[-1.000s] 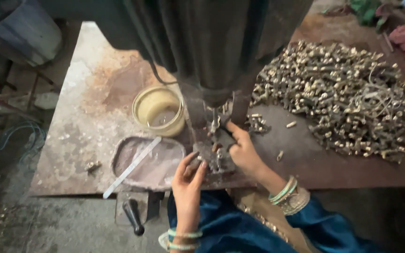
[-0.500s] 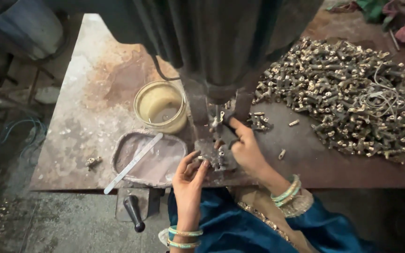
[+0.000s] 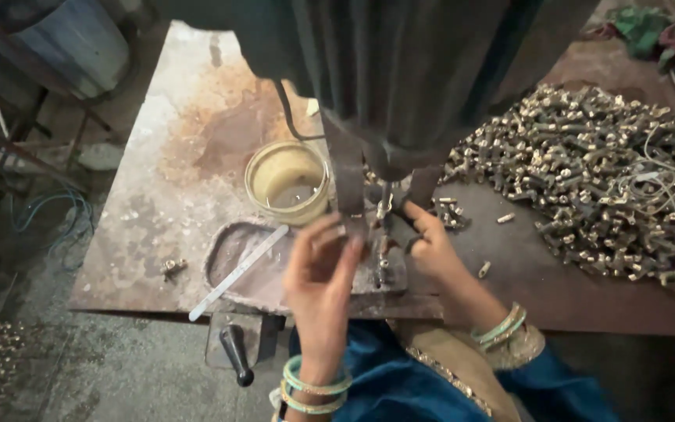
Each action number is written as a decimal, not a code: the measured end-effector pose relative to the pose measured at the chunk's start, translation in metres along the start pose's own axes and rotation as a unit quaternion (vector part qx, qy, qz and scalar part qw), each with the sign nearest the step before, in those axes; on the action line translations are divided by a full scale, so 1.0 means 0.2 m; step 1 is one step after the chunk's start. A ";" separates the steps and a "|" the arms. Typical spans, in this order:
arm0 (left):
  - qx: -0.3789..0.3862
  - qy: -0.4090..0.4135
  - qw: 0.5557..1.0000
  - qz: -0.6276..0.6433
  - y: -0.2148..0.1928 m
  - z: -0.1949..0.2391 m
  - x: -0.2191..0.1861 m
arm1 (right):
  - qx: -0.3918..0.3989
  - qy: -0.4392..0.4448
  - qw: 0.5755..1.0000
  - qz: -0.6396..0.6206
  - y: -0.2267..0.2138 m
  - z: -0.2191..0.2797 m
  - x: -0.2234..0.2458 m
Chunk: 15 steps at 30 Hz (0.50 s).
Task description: The person sits at a bench press machine, places small metal faucet-like components into a jig one at a time, and operates the press to stamp each part, then moves finished pieces aside and picks the next component from a bowl or the table pile.
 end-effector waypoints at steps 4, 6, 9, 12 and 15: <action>0.074 0.324 0.933 -0.140 0.18 0.01 -0.29 | 0.030 0.010 0.999 -0.003 -0.05 -0.04 -0.14; 0.107 0.491 0.820 -0.274 0.16 0.05 -0.22 | 0.048 -0.029 0.998 0.016 -0.11 -0.04 -0.32; 0.213 0.391 0.778 -0.443 0.07 -0.02 0.05 | 0.018 -0.096 0.981 0.169 -0.21 0.00 -0.69; 0.076 0.374 0.822 -0.423 0.01 0.00 0.06 | 0.022 -0.044 0.997 0.065 -0.30 0.05 -0.88; 0.084 0.326 0.879 -0.338 0.09 -0.01 -0.13 | 0.027 0.081 0.996 0.028 -0.10 0.00 -0.31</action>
Point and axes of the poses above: each hand's wrist, its own z-axis away from the middle knuckle, its own y-axis out of the palm, x = y × z, the point moved 5 cm from there along -z, towards the middle knuckle, and after that the axes turned 12 degrees about z, right-handed, at the moved point
